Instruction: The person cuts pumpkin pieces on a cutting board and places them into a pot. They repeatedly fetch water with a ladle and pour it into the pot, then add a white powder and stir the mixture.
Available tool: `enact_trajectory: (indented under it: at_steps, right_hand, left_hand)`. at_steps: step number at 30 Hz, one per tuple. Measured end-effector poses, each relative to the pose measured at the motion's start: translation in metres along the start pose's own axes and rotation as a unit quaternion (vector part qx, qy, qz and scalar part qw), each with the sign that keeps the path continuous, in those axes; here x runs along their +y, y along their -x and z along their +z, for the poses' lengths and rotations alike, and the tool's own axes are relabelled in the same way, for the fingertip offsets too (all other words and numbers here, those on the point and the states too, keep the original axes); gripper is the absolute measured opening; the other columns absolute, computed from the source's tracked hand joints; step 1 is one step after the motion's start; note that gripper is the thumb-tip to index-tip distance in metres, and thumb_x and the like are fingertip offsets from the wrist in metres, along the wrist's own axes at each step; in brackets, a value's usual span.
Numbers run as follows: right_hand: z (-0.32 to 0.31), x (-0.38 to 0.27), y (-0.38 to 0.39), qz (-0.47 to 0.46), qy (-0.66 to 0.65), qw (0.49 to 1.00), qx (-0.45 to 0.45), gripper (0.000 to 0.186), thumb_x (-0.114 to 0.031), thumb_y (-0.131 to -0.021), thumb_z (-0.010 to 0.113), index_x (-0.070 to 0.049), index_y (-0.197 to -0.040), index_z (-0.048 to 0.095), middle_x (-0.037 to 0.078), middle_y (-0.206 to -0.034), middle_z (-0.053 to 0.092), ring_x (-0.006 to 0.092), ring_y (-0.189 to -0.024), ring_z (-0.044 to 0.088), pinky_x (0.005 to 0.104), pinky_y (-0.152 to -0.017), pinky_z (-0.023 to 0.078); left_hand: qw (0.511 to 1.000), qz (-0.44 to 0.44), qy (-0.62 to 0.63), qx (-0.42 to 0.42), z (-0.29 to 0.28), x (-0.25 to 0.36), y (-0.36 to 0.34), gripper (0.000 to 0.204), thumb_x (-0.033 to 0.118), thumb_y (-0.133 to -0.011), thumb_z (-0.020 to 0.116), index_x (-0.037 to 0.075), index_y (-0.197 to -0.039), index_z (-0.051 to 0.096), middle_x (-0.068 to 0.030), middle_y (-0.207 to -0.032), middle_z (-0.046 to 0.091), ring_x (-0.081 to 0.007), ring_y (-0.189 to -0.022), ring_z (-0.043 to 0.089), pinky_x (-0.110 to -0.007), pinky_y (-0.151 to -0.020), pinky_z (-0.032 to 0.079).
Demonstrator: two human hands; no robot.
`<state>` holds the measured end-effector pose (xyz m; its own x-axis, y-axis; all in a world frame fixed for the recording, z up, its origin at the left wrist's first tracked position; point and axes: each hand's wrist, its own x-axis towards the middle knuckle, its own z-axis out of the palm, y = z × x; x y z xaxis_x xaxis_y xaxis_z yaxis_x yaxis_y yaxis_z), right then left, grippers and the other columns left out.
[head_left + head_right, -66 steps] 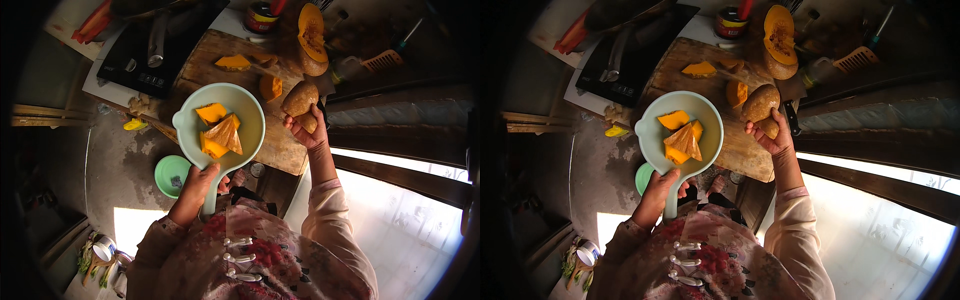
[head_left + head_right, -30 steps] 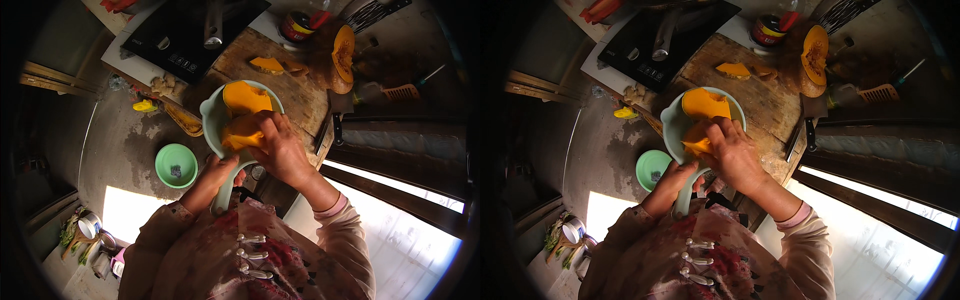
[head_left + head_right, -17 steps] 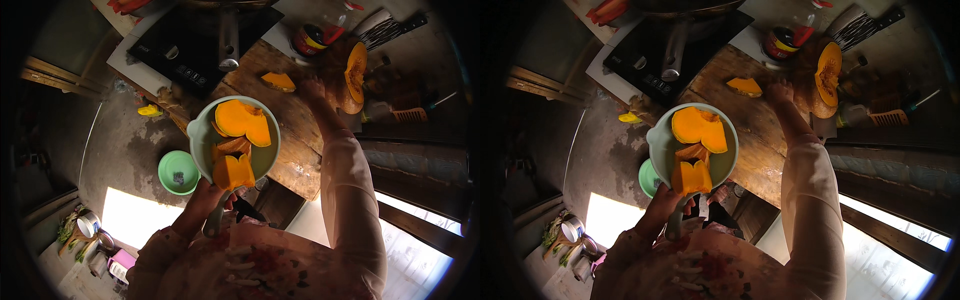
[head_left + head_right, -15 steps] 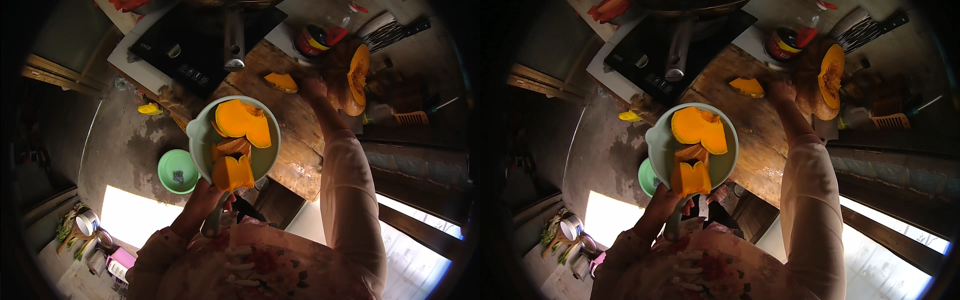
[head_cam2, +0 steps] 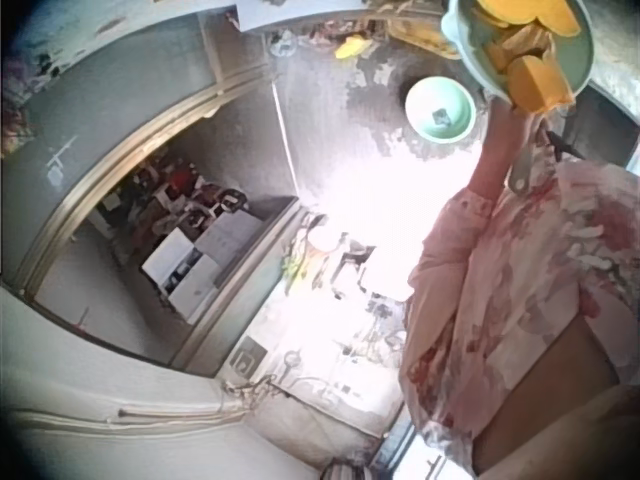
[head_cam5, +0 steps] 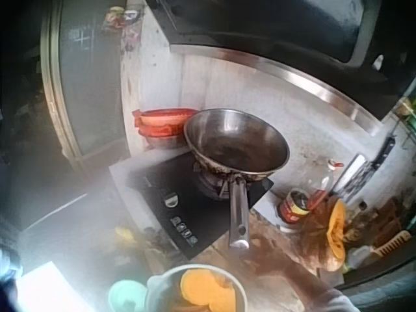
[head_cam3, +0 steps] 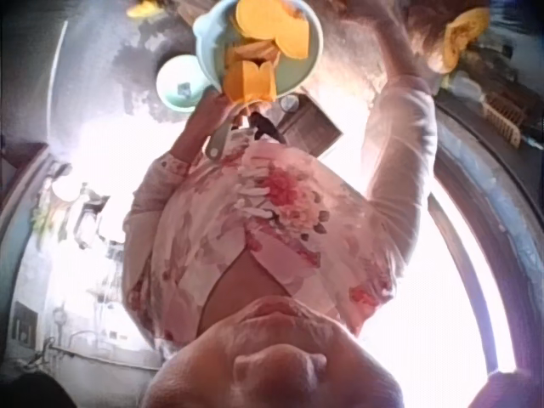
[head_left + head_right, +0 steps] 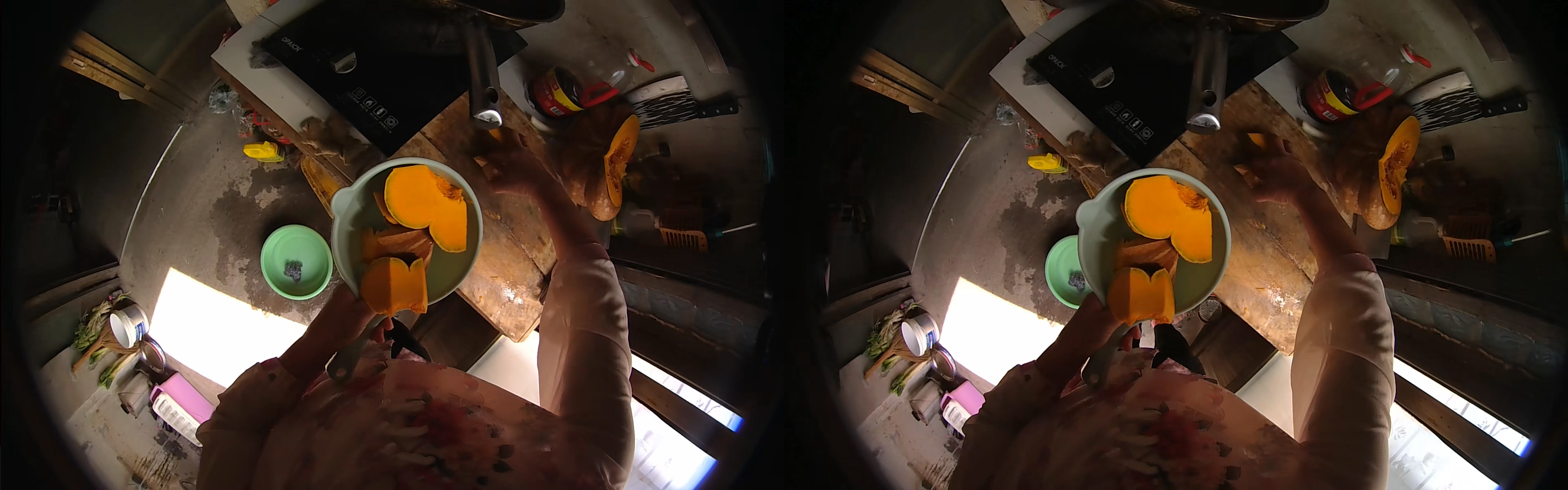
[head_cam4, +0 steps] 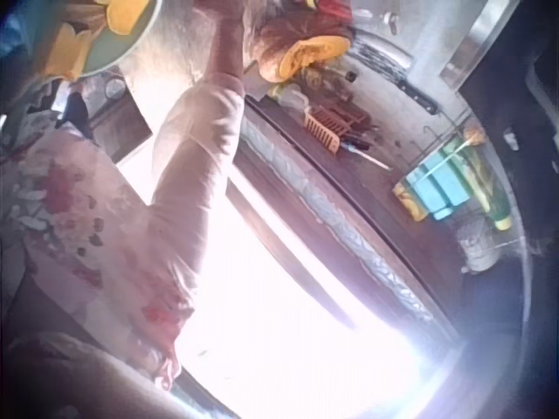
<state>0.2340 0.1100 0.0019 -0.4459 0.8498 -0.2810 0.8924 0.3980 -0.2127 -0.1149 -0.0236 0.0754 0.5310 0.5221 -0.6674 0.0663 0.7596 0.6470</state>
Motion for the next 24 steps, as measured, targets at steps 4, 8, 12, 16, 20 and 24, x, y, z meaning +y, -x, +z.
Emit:
enact_trajectory:
  at_steps: [4, 8, 12, 16, 20, 24]
  right_hand:
    - [0.002, -0.011, 0.019, 0.129, -0.266, 0.951, 0.091, 0.041, -0.02, -0.058, 0.068, -0.012, -0.097, 0.056, 0.006, -0.086, 0.057, 0.0201, -0.086, 0.05, 0.0362, -0.071, 0.042]
    - [-0.013, -0.064, 0.056, 0.164, -0.625, 0.728, 0.228, 0.04, -0.022, -0.064, 0.072, -0.005, -0.096, 0.055, -0.001, -0.085, 0.056, 0.0094, -0.075, 0.052, 0.0246, -0.063, 0.042]
    - [-0.06, -0.188, 0.098, 0.038, -0.571, 0.777, 0.262, 0.044, -0.025, -0.06, 0.076, -0.004, -0.093, 0.056, 0.001, -0.086, 0.056, 0.0126, -0.08, 0.051, 0.0266, -0.072, 0.042]
    - [-0.077, -0.276, 0.105, -0.15, -0.377, 0.902, 0.15, 0.041, -0.016, -0.052, 0.073, -0.006, -0.09, 0.06, 0.015, -0.115, 0.043, 0.0263, -0.108, 0.043, 0.0335, -0.088, 0.036]
    - [-0.059, -0.361, 0.108, -0.305, -0.415, 0.857, 0.033, 0.046, -0.011, -0.05, 0.072, -0.01, -0.094, 0.06, 0.02, -0.126, 0.032, 0.0346, -0.115, 0.037, 0.0375, -0.094, 0.031]
    - [-0.034, -0.424, 0.122, -0.294, -0.482, 0.825, 0.004, 0.047, -0.013, -0.053, 0.074, -0.006, -0.096, 0.057, 0.016, -0.115, 0.043, 0.0277, -0.11, 0.041, 0.0328, -0.091, 0.033]
  left_hand:
    - [0.998, 0.05, -0.001, -0.044, -0.016, -0.019, 0.003, 0.017, 0.013, -0.085, 0.044, -0.001, -0.094, 0.048, -0.0095, -0.066, 0.056, -0.0129, -0.049, 0.053, -0.025, -0.043, 0.044]
    - [0.997, 0.066, 0.011, -0.028, -0.024, -0.039, 0.025, 0.015, 0.01, -0.086, 0.044, -0.002, -0.095, 0.048, -0.0094, -0.066, 0.055, -0.0134, -0.05, 0.053, -0.025, -0.044, 0.044]
    - [0.991, 0.109, 0.069, 0.033, -0.023, -0.054, 0.063, 0.012, 0.009, -0.084, 0.046, -0.001, -0.088, 0.051, -0.0057, -0.06, 0.054, -0.0122, -0.05, 0.055, -0.024, -0.044, 0.045]
    - [0.983, 0.151, 0.094, 0.051, -0.024, -0.109, 0.105, 0.023, 0.013, -0.085, 0.046, 0.001, -0.105, 0.042, -0.0081, -0.08, 0.054, -0.0121, -0.055, 0.055, -0.024, -0.04, 0.045]
    - [0.982, 0.127, 0.101, 0.097, -0.01, -0.149, 0.155, 0.03, 0.015, -0.086, 0.047, 0.003, -0.111, 0.037, -0.0081, -0.085, 0.053, -0.0124, -0.056, 0.056, -0.024, -0.042, 0.047]
    - [0.978, 0.131, 0.088, 0.135, -0.007, -0.193, 0.193, 0.022, 0.02, -0.085, 0.048, 0.002, -0.098, 0.049, -0.0049, -0.071, 0.056, -0.0114, -0.055, 0.056, -0.024, -0.045, 0.046]
